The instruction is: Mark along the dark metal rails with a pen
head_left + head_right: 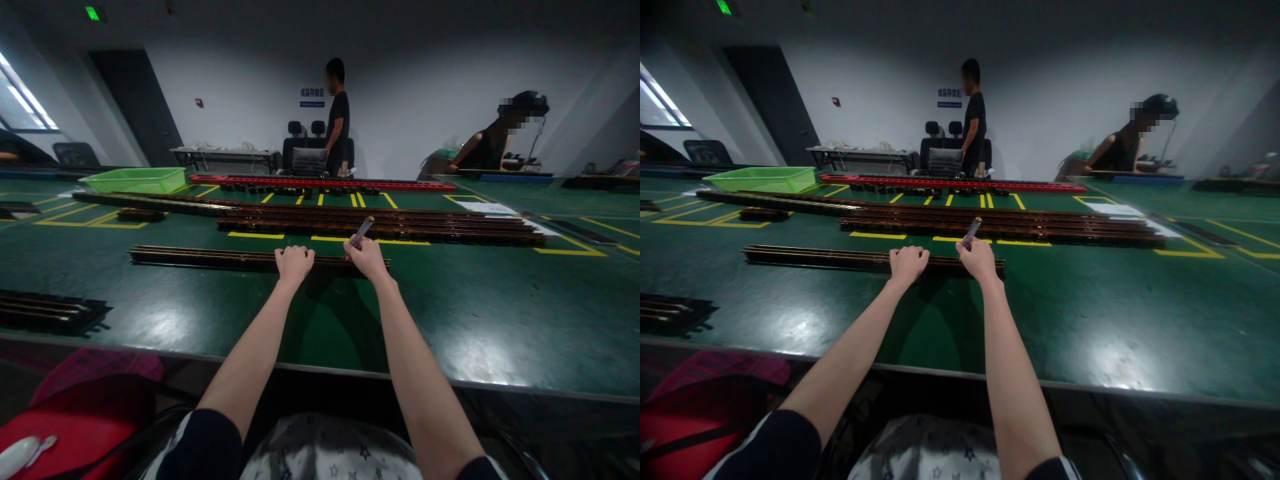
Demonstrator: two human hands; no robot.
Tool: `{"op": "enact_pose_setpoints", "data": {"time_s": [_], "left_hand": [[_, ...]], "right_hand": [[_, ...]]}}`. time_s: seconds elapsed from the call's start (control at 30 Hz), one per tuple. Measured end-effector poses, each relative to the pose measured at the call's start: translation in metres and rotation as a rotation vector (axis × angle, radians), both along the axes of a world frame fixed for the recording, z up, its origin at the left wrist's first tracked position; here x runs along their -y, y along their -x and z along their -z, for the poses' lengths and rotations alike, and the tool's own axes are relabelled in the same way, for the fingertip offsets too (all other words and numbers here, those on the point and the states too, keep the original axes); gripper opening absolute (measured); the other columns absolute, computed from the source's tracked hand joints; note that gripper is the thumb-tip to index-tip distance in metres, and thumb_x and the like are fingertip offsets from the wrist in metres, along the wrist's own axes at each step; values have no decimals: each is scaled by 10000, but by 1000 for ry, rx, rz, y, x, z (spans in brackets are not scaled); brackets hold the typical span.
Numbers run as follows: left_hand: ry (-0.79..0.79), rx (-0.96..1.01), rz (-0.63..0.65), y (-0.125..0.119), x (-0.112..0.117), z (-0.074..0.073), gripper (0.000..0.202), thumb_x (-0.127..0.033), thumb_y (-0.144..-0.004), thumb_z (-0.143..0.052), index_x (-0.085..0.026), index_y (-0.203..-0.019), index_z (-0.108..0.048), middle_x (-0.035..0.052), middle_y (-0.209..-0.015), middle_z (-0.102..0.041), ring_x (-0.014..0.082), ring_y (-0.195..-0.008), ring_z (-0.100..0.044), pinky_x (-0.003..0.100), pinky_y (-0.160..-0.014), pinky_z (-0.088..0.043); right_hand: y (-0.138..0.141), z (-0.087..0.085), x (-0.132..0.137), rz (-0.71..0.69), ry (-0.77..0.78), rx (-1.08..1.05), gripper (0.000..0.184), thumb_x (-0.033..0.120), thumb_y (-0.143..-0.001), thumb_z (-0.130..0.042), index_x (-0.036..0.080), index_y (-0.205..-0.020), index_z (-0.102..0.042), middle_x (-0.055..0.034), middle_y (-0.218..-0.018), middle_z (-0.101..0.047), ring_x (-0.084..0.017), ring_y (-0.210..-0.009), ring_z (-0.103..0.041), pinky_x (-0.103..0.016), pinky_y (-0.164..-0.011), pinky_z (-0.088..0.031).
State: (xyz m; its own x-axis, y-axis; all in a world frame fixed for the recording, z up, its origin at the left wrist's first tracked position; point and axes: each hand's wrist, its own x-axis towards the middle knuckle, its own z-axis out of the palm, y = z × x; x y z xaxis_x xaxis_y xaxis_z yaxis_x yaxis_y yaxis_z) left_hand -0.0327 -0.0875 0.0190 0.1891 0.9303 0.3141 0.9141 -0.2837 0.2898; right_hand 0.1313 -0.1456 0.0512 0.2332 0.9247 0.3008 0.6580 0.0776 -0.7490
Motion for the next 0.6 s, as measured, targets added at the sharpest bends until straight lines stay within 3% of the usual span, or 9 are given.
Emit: {"op": "enact_pose_setpoints", "data": {"time_s": [0.6], "left_hand": [[14,5,5,-1,2,-1,445,-346,-909,-299,-141,-717,-644,101,-821,-678,194,-778,-588,410,-912,-359]], "right_hand": [[0,0,1,-14,39,-3,172,246,-890,-524,107,-846,-614,-81,-764,-659,-173,-728,-627,-308,-741,-487]]}}
